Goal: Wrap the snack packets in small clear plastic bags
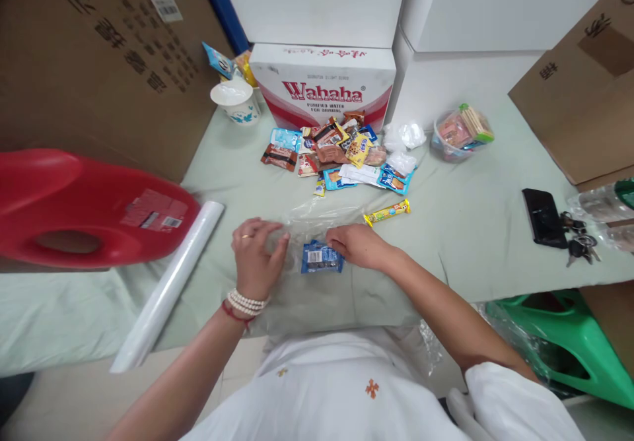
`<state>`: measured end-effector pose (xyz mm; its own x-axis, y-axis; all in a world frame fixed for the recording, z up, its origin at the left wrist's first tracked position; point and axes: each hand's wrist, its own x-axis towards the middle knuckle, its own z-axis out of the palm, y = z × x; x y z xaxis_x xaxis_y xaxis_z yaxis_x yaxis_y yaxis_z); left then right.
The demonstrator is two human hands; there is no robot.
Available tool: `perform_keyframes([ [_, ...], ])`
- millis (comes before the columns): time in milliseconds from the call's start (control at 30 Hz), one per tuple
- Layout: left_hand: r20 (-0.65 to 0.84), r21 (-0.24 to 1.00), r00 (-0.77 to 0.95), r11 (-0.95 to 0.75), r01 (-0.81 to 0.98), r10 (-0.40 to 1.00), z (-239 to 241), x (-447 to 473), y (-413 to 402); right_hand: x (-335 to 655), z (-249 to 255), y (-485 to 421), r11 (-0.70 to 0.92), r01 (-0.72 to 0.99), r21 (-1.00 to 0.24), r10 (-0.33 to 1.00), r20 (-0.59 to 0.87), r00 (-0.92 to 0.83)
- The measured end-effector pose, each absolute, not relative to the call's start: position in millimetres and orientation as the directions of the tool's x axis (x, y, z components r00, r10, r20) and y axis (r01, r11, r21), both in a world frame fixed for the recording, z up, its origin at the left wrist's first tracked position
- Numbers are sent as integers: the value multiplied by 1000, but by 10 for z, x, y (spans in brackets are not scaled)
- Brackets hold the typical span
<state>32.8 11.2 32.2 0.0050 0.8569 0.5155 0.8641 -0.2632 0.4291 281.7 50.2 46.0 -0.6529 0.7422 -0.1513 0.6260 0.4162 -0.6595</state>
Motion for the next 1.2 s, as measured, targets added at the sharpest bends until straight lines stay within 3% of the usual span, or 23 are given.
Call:
perform_keyframes([
  [67,679,343,11,-330,880,734,458,371,-37,2814,430,476,397,644,-654,771,-144,-621],
  [133,780,221,175,-525,822,601,585,451,-253,2808,411,453,369,654,-661,792,-144,-593],
  [167,763,182,309,-648,740,568,618,506,-351,2801,406,444,351,656,-668,802,-147,-579],
  [233,675,196,448,-727,658,587,590,628,-457,2788,404,432,317,657,-684,815,-157,-557],
  [400,467,295,439,-603,741,768,166,795,-242,2939,463,334,287,638,-714,834,-142,-534],
  [633,478,296,377,-550,781,793,35,755,-190,3639,786,267,161,762,-627,834,-327,-445],
  [800,455,209,371,-502,840,809,124,817,-233,3339,777,807,243,899,-365,950,-98,-296],
  [967,338,132,496,-562,816,800,222,839,-206,2718,496,1271,154,969,-191,936,-287,-206],
  [1033,300,125,499,-552,825,813,237,829,-199,2641,471,1321,125,963,-240,913,-351,-207],
  [1100,255,157,480,-526,836,839,234,821,-199,2672,545,1284,139,911,-387,902,-331,-278],
  [1200,204,200,447,-484,852,871,217,828,-207,2781,768,1040,303,734,-608,901,-70,-429],
])
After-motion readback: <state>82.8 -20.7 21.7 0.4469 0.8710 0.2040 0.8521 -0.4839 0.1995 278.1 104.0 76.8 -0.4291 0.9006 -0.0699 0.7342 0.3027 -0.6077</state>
